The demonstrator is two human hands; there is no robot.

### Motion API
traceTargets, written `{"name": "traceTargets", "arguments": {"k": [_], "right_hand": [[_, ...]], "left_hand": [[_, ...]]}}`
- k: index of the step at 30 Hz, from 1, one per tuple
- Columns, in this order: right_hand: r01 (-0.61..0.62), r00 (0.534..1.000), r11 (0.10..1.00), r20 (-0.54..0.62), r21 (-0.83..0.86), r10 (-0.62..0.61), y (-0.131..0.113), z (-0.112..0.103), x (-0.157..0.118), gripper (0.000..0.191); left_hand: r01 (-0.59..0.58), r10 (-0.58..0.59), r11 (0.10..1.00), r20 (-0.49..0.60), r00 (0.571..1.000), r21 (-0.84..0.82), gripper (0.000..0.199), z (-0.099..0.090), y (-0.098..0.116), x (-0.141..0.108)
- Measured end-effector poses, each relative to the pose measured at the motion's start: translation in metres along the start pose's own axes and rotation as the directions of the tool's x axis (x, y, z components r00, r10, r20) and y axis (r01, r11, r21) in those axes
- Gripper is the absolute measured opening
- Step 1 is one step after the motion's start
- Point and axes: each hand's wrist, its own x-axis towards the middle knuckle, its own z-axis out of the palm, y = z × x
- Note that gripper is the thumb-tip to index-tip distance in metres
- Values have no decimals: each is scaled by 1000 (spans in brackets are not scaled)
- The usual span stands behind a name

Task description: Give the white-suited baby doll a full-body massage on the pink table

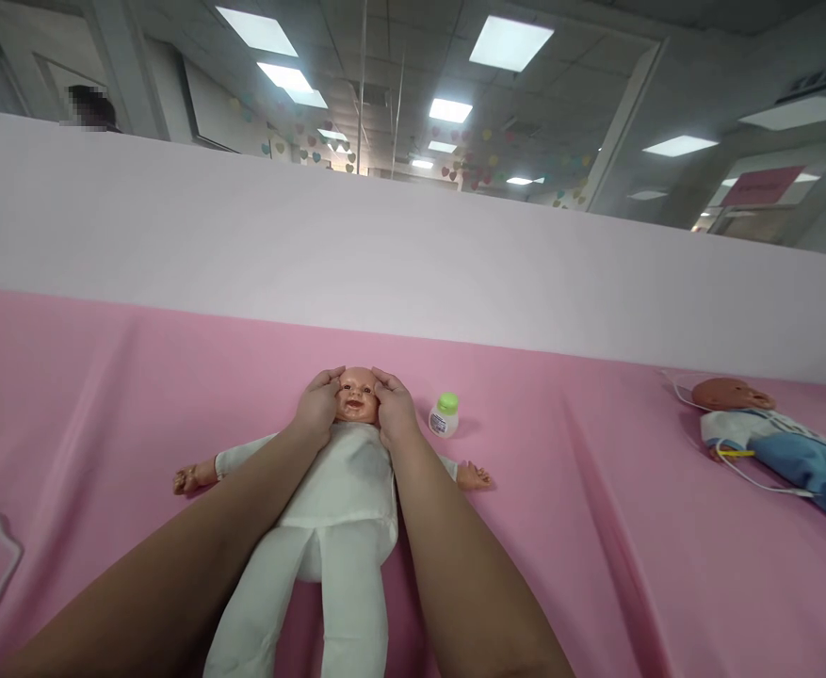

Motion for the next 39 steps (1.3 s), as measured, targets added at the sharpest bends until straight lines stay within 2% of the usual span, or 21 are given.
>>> {"name": "traceTargets", "arguments": {"k": [6, 11, 16, 21, 27, 29, 33, 36, 39], "right_hand": [[130, 989, 982, 86, -136, -119, 0, 3, -2, 50], [162, 985, 976, 75, -143, -153, 2, 4, 2, 42], [93, 994, 994, 65, -64, -89, -1, 2, 0, 37], [8, 998, 1000, 70, -20, -6, -6, 0, -4, 40], [102, 987, 993, 130, -58, -94, -6, 2, -8, 45], [126, 986, 984, 125, -122, -111, -6, 2, -8, 47], [175, 984, 961, 80, -215, -162, -4, 3, -5, 40], [171, 985, 963, 47, -208, -165, -3, 3, -2, 33], [111, 994, 981, 27, -158, -108, -5, 2, -1, 30]], "left_hand": [[-38, 37, 996, 3, 999, 78, 53, -2, 1, -4], [-64, 65, 993, -1, 998, 99, 44, 0, -2, 0], [-45, 46, 996, -20, 999, 72, 34, -1, -4, 2], [-15, 15, 999, -5, 1000, 31, 37, -3, -2, 2], [-49, 47, 997, 26, 999, 56, 45, -3, 0, -3], [-71, 68, 991, 25, 997, 115, 49, -3, 0, -4], [-94, 95, 974, 4, 995, 206, 41, -3, -2, -2], [-92, 94, 981, -5, 996, 172, 34, -2, -4, 1], [-71, 73, 989, -15, 997, 131, 30, -2, -4, 2]]}}
